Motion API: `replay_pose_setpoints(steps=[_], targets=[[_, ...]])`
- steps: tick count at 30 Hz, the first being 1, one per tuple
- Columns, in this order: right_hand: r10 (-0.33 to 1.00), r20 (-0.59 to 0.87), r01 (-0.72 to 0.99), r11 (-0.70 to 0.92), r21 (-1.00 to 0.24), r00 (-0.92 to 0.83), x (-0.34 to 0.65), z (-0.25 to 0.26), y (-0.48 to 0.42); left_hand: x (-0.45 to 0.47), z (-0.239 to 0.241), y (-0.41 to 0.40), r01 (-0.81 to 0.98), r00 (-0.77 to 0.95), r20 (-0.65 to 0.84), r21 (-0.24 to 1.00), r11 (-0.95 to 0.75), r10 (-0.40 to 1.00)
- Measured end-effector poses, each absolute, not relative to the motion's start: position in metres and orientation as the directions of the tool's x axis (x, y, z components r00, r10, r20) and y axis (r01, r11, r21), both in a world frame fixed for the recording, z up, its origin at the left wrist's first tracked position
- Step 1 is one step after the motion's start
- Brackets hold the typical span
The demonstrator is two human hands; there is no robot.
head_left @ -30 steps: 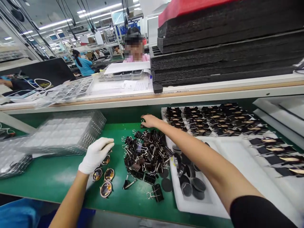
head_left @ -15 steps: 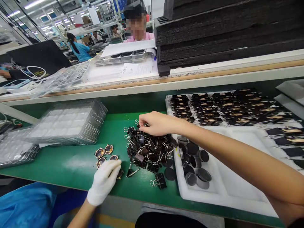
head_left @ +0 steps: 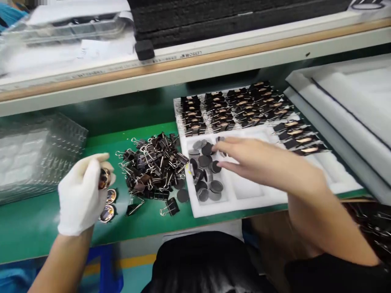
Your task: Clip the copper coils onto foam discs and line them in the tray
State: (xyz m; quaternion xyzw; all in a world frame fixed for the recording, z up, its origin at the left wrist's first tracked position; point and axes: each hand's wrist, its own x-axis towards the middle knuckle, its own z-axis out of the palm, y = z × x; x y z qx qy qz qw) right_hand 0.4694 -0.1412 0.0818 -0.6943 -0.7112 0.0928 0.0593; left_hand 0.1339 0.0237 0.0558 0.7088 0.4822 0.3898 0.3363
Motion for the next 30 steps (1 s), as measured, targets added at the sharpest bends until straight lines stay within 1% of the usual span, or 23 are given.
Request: replay_pose_setpoints(steps=[1, 2, 3, 4, 5, 6, 7, 10, 11, 14, 16, 18, 20, 21, 22, 24, 26, 28, 30], targets=[[0.996, -0.083, 0.986, -0.025, -0.165, 0.011, 0.468, 0.070, -0.150, 0.150, 0.065, 0.021, 0.291, 0.299, 0.053, 0.946, -0.144, 0.953], [0.993, -0.112, 0.991, -0.050, -0.125, 0.036, 0.464, 0.059, -0.155, 0.165, 0.071, 0.018, 0.206, 0.400, -0.101, 0.978, 0.018, 0.911], [0.991, -0.126, 0.994, -0.065, -0.089, 0.053, 0.461, 0.048, -0.157, 0.179, 0.076, 0.014, 0.159, 0.489, -0.204, 0.977, 0.143, 0.848], [0.990, -0.131, 0.995, -0.066, -0.070, 0.056, 0.457, 0.039, -0.158, 0.192, 0.079, 0.009, 0.159, 0.564, -0.274, 0.962, 0.224, 0.779], [0.991, -0.124, 0.996, -0.060, -0.071, 0.051, 0.456, 0.032, -0.158, 0.203, 0.080, 0.004, 0.178, 0.619, -0.320, 0.947, 0.269, 0.717], [0.994, -0.105, 0.994, -0.052, -0.097, 0.042, 0.456, 0.027, -0.158, 0.213, 0.079, -0.001, 0.199, 0.656, -0.346, 0.937, 0.289, 0.671], [0.997, -0.076, 0.988, -0.042, -0.150, 0.031, 0.458, 0.024, -0.159, 0.221, 0.079, -0.006, 0.216, 0.685, -0.361, 0.930, 0.297, 0.633], [0.997, 0.072, 0.926, 0.007, -0.377, 0.021, 0.474, 0.025, -0.162, 0.235, 0.076, -0.017, 0.225, 0.742, -0.377, 0.919, 0.324, 0.554], [0.992, 0.123, 0.906, 0.025, -0.423, 0.030, 0.479, 0.027, -0.162, 0.236, 0.076, -0.019, 0.230, 0.758, -0.379, 0.917, 0.325, 0.532], [0.973, 0.230, 0.879, 0.088, -0.469, 0.025, 0.486, 0.038, -0.162, 0.238, 0.078, -0.021, 0.298, 0.784, -0.409, 0.908, 0.294, 0.467], [0.947, 0.317, 0.834, 0.137, -0.534, 0.048, 0.477, 0.048, -0.161, 0.238, 0.079, -0.022, 0.330, 0.788, -0.433, 0.897, 0.293, 0.438], [0.908, 0.403, 0.708, 0.209, -0.675, 0.116, 0.457, 0.055, -0.159, 0.239, 0.077, -0.022, 0.267, 0.809, -0.422, 0.884, 0.383, 0.410], [0.878, 0.440, 0.527, 0.288, -0.799, 0.188, 0.434, 0.057, -0.158, 0.240, 0.072, -0.022, 0.157, 0.842, -0.382, 0.849, 0.504, 0.381], [0.866, 0.455, 0.466, 0.322, -0.824, 0.207, 0.423, 0.056, -0.157, 0.240, 0.069, -0.022, 0.107, 0.853, -0.359, 0.830, 0.547, 0.378], [0.852, 0.477, 0.451, 0.346, -0.822, 0.217, 0.414, 0.054, -0.157, 0.241, 0.066, -0.022, 0.069, 0.861, -0.338, 0.818, 0.571, 0.380], [0.815, 0.536, 0.537, 0.358, -0.764, 0.219, 0.403, 0.048, -0.156, 0.241, 0.062, -0.021, 0.023, 0.869, -0.298, 0.822, 0.570, 0.394], [0.787, 0.565, 0.626, 0.315, -0.713, 0.248, 0.401, 0.042, -0.155, 0.241, 0.061, -0.020, -0.021, 0.879, -0.247, 0.835, 0.550, 0.409], [0.775, 0.549, 0.638, 0.257, -0.726, 0.312, 0.403, 0.039, -0.156, 0.240, 0.061, -0.019, -0.031, 0.882, -0.231, 0.841, 0.540, 0.411], [0.785, 0.524, 0.631, 0.230, -0.741, 0.329, 0.404, 0.037, -0.157, 0.240, 0.061, -0.019, -0.020, 0.881, -0.235, 0.849, 0.528, 0.411]])
